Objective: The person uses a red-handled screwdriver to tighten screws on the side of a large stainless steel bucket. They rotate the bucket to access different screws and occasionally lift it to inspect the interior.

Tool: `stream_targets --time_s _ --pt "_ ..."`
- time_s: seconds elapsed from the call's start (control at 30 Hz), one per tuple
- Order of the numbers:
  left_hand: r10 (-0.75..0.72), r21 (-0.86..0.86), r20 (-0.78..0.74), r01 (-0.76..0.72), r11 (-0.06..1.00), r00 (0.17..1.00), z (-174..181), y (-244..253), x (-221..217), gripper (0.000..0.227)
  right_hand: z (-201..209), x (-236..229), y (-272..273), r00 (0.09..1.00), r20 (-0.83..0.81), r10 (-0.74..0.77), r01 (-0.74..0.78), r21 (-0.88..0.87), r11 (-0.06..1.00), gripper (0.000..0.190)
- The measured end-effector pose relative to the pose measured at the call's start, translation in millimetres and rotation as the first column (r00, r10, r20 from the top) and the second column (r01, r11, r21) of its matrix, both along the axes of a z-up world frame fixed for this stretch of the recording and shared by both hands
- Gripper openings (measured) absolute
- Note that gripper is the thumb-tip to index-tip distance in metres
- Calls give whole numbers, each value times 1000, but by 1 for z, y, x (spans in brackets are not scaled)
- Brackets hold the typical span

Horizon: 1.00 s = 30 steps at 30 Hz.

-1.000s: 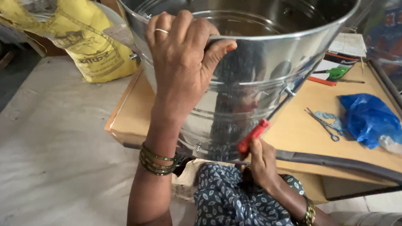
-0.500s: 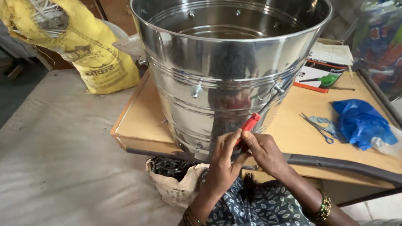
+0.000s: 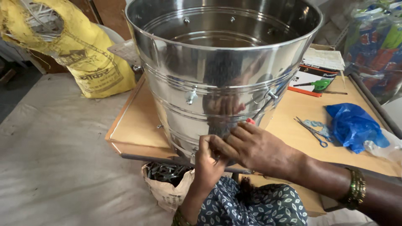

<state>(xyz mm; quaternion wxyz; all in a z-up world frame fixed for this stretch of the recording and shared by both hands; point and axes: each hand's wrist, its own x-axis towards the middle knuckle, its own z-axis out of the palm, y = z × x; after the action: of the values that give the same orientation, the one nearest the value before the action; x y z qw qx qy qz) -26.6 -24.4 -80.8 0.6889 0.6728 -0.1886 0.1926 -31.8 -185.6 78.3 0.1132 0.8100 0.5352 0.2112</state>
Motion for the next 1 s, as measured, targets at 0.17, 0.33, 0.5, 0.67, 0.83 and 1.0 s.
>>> stream_targets --time_s 0.17,0.33,0.5,0.67,0.83,1.0 --pt "-206 214 -83 219 952 975 36 30 -9 37 -12 11 -9 997 38 65 -58 -171 984 59" --pt "-27 560 151 -63 826 988 135 74 -22 16 -24 27 -19 985 60 163 -152 -166 974 60" --pt "134 267 855 -646 715 502 234 79 30 40 -29 35 -23 946 94 309 -305 -56 951 39" --pt "160 399 804 -720 568 572 237 48 68 48 -22 35 -20 940 129 316 -314 -33 949 35" --pt "188 304 845 -739 601 501 227 46 79 49 -6 29 -7 927 267 265 -293 71 953 41" --pt "139 359 812 -673 646 566 219 55 80 36 41 36 -8 823 542 170 -248 72 966 32"
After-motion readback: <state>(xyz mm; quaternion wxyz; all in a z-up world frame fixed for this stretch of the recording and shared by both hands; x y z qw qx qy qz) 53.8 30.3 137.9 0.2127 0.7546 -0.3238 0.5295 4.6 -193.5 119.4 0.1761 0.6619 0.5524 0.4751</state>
